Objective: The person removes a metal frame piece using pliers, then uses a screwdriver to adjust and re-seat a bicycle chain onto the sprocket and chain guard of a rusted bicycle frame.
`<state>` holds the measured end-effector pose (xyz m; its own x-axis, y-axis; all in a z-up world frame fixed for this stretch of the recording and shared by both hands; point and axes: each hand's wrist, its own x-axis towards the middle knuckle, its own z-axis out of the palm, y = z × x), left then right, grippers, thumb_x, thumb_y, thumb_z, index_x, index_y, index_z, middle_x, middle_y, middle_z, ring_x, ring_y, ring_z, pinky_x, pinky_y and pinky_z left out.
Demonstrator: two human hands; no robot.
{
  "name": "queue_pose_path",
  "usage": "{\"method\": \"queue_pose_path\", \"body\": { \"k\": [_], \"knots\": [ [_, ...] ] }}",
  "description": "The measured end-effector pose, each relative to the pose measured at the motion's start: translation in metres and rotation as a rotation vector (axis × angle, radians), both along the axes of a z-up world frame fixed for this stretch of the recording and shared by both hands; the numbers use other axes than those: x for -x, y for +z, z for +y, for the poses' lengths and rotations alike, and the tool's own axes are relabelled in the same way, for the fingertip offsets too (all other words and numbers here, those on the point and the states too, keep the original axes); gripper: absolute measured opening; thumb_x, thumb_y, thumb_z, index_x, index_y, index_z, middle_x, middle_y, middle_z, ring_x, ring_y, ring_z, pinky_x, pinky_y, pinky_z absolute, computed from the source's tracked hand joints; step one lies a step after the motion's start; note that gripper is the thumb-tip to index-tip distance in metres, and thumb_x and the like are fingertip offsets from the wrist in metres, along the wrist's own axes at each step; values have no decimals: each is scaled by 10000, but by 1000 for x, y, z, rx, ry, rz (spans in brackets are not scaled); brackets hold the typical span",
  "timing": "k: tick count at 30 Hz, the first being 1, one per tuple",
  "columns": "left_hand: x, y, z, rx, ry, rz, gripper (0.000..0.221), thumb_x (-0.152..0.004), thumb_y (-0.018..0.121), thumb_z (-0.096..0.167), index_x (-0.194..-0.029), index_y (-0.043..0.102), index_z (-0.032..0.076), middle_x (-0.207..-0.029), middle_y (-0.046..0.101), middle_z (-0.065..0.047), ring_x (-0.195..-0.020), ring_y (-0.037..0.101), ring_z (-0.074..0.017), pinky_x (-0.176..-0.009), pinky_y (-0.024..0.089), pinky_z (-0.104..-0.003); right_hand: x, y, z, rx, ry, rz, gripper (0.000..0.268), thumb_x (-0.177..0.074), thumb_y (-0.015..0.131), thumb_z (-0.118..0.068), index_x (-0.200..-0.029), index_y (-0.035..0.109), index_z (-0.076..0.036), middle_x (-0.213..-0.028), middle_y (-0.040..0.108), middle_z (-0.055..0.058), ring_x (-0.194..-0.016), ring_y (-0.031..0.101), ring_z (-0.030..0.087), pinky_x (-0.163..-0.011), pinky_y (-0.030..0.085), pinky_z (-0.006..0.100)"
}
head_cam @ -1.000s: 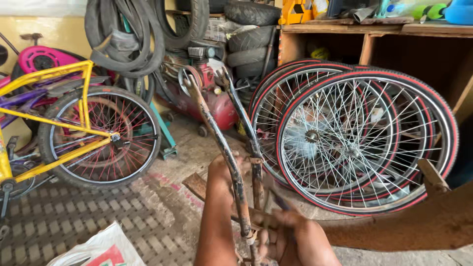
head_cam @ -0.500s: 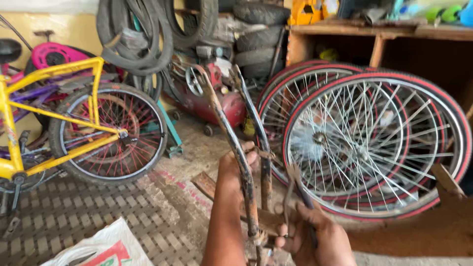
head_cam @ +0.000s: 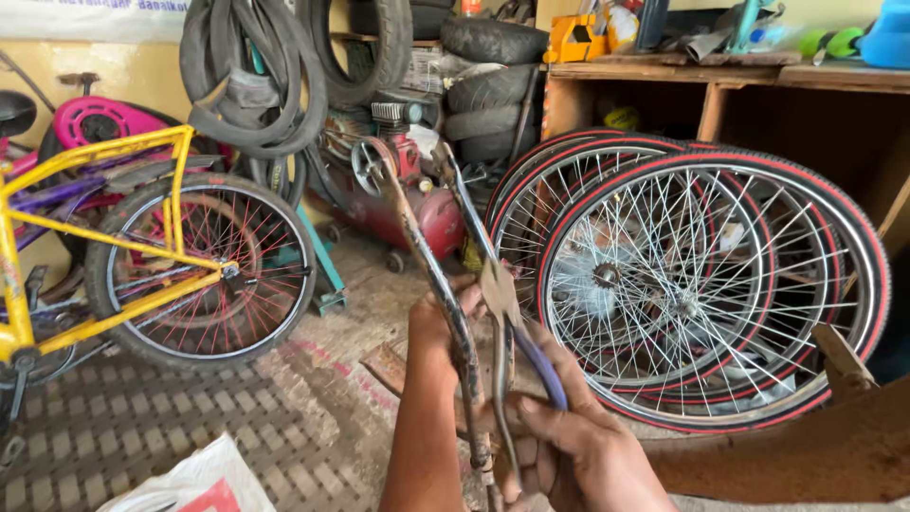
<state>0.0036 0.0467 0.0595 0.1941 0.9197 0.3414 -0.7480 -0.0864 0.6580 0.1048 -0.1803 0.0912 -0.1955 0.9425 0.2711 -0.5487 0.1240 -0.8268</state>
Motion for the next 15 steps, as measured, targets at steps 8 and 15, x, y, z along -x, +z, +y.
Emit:
{"method": "queue_pose_path", "body": {
  "k": [8,15],
  "knots": [
    [2,46,63,-49,214,0,274,-865,769,65,-1101,716,-64,-954,765,-168,-741,746,-187,-637,571,-265,-59,-42,32,53,-236,-269,653,-960,541,-55,-1590,379,-110,-1279,697,174,-927,698,171,-788,531,302],
    [40,137,105,-346,529,109,298,-851,778,29,-1139,728,-26,-974,767,-109,-788,723,-136,-690,592,-247,-118,-163,84,-282,-336,-319,650,-942,639,-76,-1560,442,-65,-902,829,222,-710,752,200,-666,548,298]
  ]
}}
